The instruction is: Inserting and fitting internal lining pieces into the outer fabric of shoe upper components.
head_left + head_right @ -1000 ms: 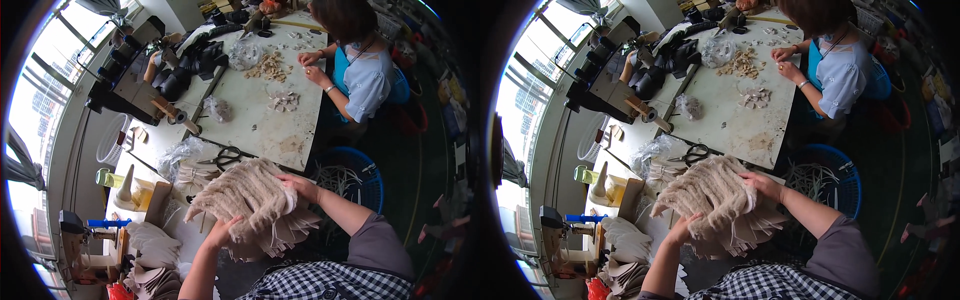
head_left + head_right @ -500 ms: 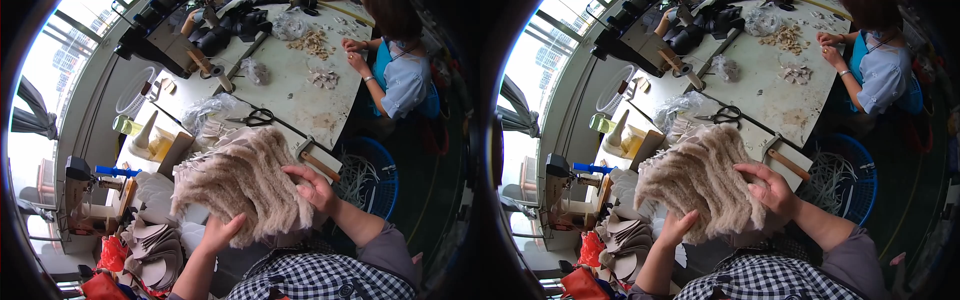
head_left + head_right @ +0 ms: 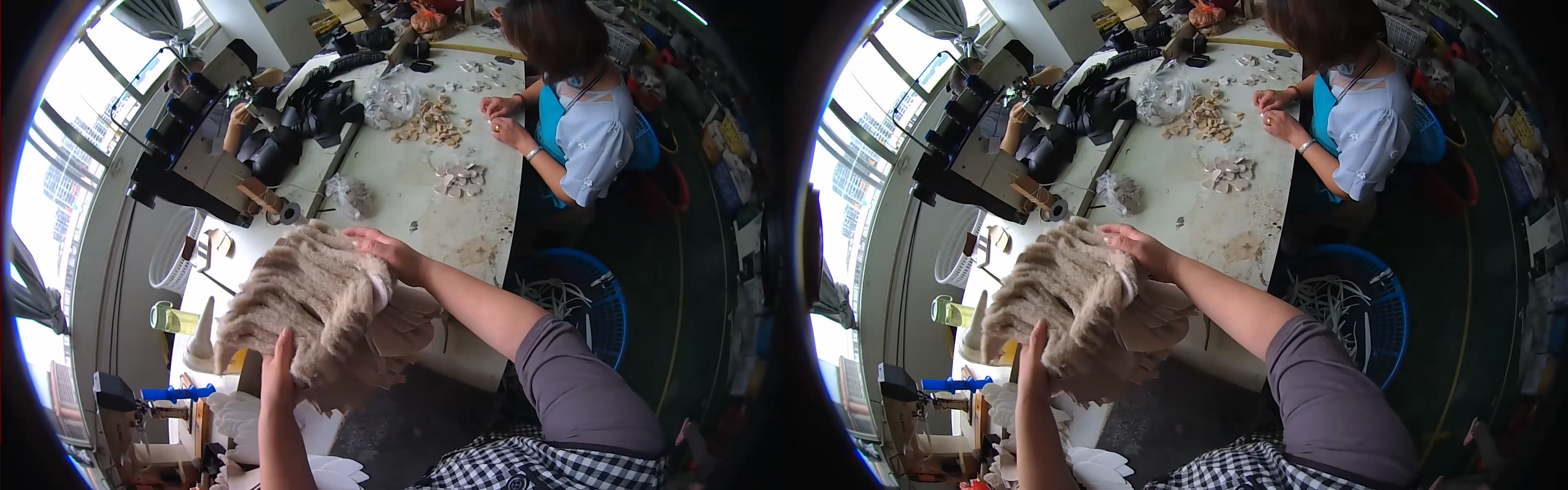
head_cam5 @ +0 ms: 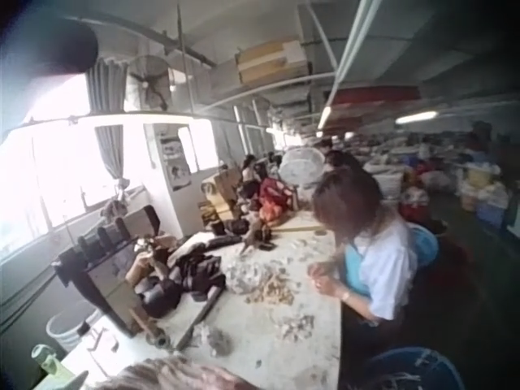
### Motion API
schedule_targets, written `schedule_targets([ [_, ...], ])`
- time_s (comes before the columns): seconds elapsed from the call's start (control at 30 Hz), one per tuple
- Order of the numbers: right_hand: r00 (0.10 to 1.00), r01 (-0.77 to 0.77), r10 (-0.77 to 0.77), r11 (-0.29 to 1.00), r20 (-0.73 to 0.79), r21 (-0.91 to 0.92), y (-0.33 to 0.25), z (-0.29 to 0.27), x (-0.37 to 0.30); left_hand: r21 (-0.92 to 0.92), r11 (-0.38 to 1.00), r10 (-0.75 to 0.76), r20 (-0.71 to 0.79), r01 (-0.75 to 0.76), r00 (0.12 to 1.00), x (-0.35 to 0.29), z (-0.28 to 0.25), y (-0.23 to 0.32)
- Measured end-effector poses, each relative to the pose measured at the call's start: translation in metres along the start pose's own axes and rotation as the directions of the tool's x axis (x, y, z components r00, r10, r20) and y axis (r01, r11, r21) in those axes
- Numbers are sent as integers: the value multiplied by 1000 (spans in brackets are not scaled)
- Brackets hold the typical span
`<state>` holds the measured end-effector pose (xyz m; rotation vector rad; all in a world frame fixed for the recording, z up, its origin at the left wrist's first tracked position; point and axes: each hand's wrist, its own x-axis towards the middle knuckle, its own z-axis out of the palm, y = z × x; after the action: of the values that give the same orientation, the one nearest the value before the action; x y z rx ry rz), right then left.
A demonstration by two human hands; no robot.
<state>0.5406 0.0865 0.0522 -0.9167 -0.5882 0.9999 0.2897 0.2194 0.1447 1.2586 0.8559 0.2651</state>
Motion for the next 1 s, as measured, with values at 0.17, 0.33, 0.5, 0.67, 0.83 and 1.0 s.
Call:
schedule_targets([
  [0.17,967,-255,255,966,-9,36,68,-54,46,272,949,-145,-66,158,987,39,-35,-80],
  [0.33,909,-414,393,891,-140,-187,60,-49,51,387,908,-140,-86,162,986,25,-65,-87],
  [0.5,870,-486,393,789,-298,-376,-4,-50,6,323,940,-10,-293,109,956,7,-102,-112],
  [0.67,905,-416,373,879,-205,-235,28,-87,-3,400,915,225,-378,-61,898,-35,-100,-140],
  [0.83,888,-246,120,940,-443,-237,58,-123,0,341,927,300,-424,-156,855,-91,-69,-177],
  [1.0,761,-181,-140,892,-633,-415,72,-135,-6,773,606,313,-16,-187,950,-149,-28,-213],
])
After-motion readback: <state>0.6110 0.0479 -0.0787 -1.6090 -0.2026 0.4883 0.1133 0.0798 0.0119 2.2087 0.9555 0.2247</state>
